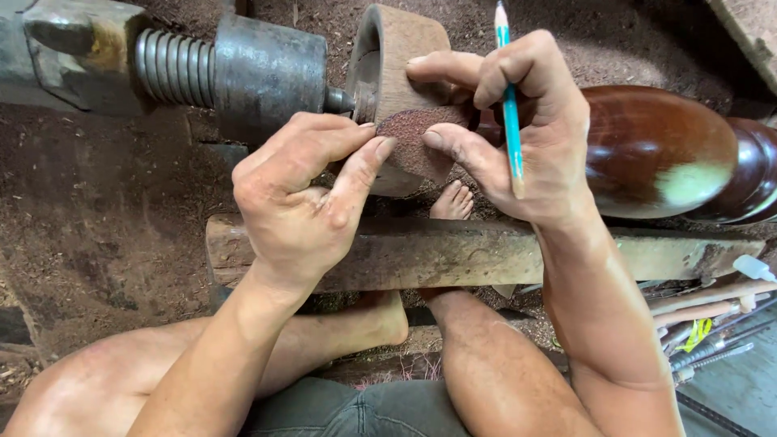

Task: The recorder is sanding a piece of wood on a lathe and marking it with a pencil.

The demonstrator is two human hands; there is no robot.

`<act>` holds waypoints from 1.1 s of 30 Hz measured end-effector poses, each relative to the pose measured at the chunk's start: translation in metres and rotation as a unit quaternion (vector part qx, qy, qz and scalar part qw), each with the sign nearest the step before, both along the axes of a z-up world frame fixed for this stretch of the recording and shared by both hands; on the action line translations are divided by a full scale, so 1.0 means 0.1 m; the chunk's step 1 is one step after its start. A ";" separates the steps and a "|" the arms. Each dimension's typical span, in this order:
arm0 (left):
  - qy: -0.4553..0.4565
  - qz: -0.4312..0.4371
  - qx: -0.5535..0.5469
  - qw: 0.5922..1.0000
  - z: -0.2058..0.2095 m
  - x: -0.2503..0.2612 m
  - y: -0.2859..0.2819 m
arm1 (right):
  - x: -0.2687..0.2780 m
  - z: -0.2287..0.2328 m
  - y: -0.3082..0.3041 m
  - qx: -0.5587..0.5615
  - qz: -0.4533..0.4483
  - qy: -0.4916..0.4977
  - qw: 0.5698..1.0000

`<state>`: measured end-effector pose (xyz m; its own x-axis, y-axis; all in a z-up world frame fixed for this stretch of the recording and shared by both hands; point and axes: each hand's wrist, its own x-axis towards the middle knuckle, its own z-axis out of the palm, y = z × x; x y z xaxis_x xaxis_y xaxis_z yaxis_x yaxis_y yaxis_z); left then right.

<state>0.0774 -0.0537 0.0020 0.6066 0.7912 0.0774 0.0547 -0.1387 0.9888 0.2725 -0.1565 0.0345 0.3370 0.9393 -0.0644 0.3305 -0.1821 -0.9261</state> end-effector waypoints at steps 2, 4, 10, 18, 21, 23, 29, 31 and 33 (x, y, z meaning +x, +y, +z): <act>-0.002 -0.009 0.003 1.000 0.01 0.00 0.01 | -0.01 0.02 0.01 0.003 -0.008 0.000 1.000; -0.001 -0.018 0.017 1.000 0.02 0.01 0.02 | -0.01 0.05 0.04 -0.068 -0.060 -0.005 0.996; 0.021 -0.005 0.066 0.998 -0.02 0.03 -0.05 | -0.16 -0.12 -0.22 0.082 -0.096 0.021 0.992; -0.010 0.019 0.073 0.997 -0.07 0.05 -0.14 | -0.37 -0.06 -0.32 -0.020 -0.191 0.003 0.981; -0.002 0.013 0.075 0.997 -0.04 0.03 -0.10 | -0.36 -0.03 -0.27 -0.033 -0.229 0.154 0.961; 0.002 0.004 0.073 0.997 -0.03 0.03 -0.07 | -0.35 -0.03 -0.27 -0.034 -0.228 0.162 0.960; 0.012 -0.016 0.094 0.995 0.09 0.08 0.03 | -0.36 -0.02 -0.28 -0.044 -0.226 0.170 0.958; 0.010 -0.031 0.093 0.995 0.09 0.07 0.06 | -0.37 -0.02 -0.26 -0.054 -0.239 0.168 0.955; 0.009 -0.033 0.092 0.995 0.08 0.07 0.06 | -0.36 -0.04 -0.27 -0.050 -0.238 0.171 0.955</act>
